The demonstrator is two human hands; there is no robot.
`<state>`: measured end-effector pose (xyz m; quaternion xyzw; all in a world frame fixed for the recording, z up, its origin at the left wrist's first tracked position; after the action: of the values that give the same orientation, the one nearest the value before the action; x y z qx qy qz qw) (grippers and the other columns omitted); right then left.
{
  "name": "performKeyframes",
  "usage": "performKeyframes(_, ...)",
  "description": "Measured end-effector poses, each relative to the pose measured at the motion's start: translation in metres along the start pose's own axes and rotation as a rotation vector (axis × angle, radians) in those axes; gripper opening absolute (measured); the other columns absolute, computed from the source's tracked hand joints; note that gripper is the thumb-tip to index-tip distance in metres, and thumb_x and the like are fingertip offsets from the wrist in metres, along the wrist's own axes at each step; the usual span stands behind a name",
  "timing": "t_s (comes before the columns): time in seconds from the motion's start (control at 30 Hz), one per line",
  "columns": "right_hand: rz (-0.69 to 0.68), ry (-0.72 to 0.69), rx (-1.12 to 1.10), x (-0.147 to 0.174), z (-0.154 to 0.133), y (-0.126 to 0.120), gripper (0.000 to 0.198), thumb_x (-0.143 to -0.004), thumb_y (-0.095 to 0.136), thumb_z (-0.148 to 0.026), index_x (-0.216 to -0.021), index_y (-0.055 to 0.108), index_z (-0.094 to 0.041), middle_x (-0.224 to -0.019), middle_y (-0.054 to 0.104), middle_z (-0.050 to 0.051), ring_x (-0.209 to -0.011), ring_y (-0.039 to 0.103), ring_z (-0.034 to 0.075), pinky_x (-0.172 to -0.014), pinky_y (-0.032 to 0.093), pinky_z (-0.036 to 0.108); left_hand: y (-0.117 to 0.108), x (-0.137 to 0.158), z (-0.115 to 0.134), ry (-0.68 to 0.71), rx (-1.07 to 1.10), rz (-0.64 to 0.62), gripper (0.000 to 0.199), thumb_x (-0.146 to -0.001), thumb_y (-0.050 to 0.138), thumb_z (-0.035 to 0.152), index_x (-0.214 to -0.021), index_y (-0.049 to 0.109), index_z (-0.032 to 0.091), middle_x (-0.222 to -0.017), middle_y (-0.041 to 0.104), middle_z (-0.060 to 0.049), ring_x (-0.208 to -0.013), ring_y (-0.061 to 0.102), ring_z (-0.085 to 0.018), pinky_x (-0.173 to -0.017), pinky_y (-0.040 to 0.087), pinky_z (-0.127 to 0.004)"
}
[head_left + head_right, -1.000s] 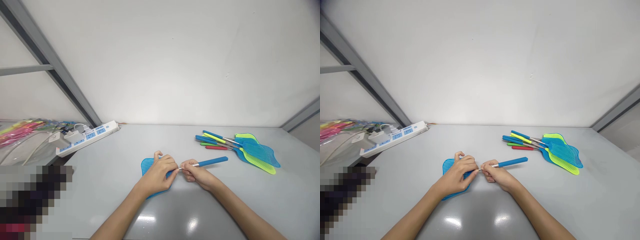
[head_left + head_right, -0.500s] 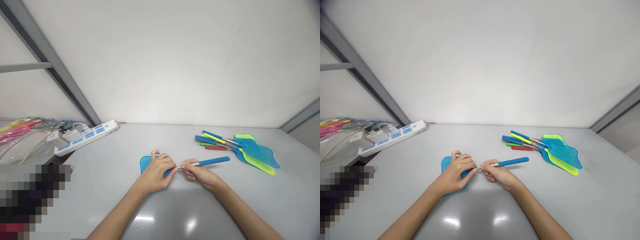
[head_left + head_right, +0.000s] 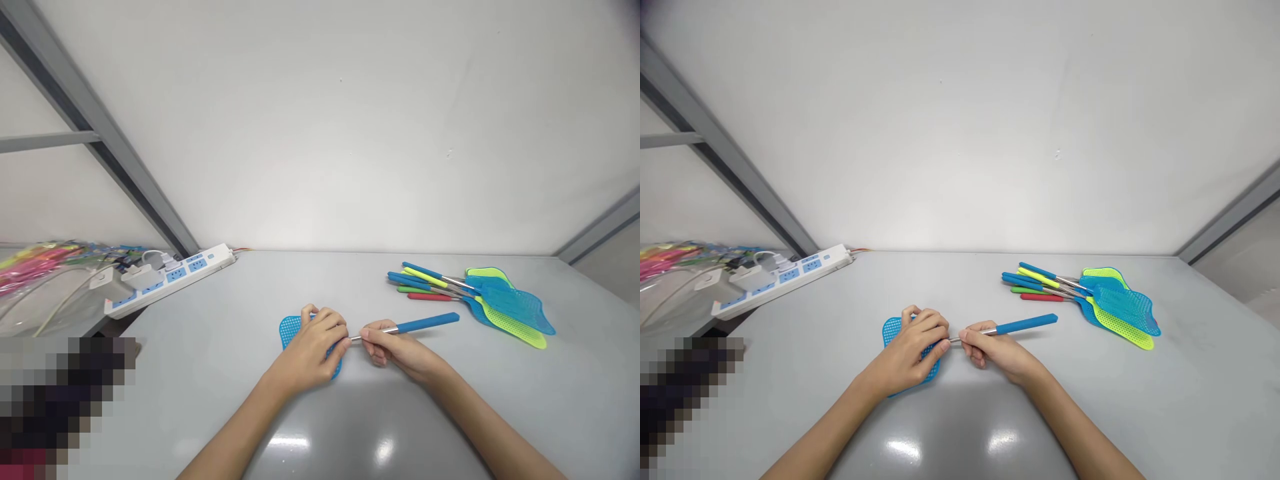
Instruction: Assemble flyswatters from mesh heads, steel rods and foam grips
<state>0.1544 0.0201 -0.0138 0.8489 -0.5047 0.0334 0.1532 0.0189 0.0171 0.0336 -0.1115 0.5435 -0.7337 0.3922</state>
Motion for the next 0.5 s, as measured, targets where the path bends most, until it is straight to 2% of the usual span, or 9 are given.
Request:
performKeyframes(0.27,-0.001,0.021,-0.074,-0.004,0.008,0.001,0.03,-0.073,0.051,-0.035,-0.052,0.053,-0.013,-0.039,0.035,-0.004,-0.038,0.03,0.006,-0.041,0.023,0.022,0.005,0.0,0.003,0.011,-0.03,0.002,0.019,-0.082,0.031,0.015,-0.075,0.049,0.017,-0.075,0.05,-0.001,-0.079,0.043,-0.014,-0.082,0.023,-0.035)
performKeyframes(0.5,-0.001,0.013,-0.047,-0.007,0.011,0.008,0.032,-0.075,0.048,-0.034,-0.053,0.054,-0.013,-0.041,0.037,-0.003,-0.04,0.032,0.006,-0.042,0.024,0.022,0.011,-0.002,0.007,0.003,-0.035,-0.001,0.021,-0.082,0.03,0.012,-0.072,0.048,0.017,-0.078,0.05,-0.001,-0.081,0.044,-0.014,-0.082,0.023,-0.035)
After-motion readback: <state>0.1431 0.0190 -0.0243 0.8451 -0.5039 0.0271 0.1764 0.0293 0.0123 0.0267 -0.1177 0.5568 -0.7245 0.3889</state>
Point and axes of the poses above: each hand's wrist, its own x-axis away from the middle knuckle, its own y-axis out of the palm, z = x × y, the point moved 4 cm from there along -x, towards the middle knuckle
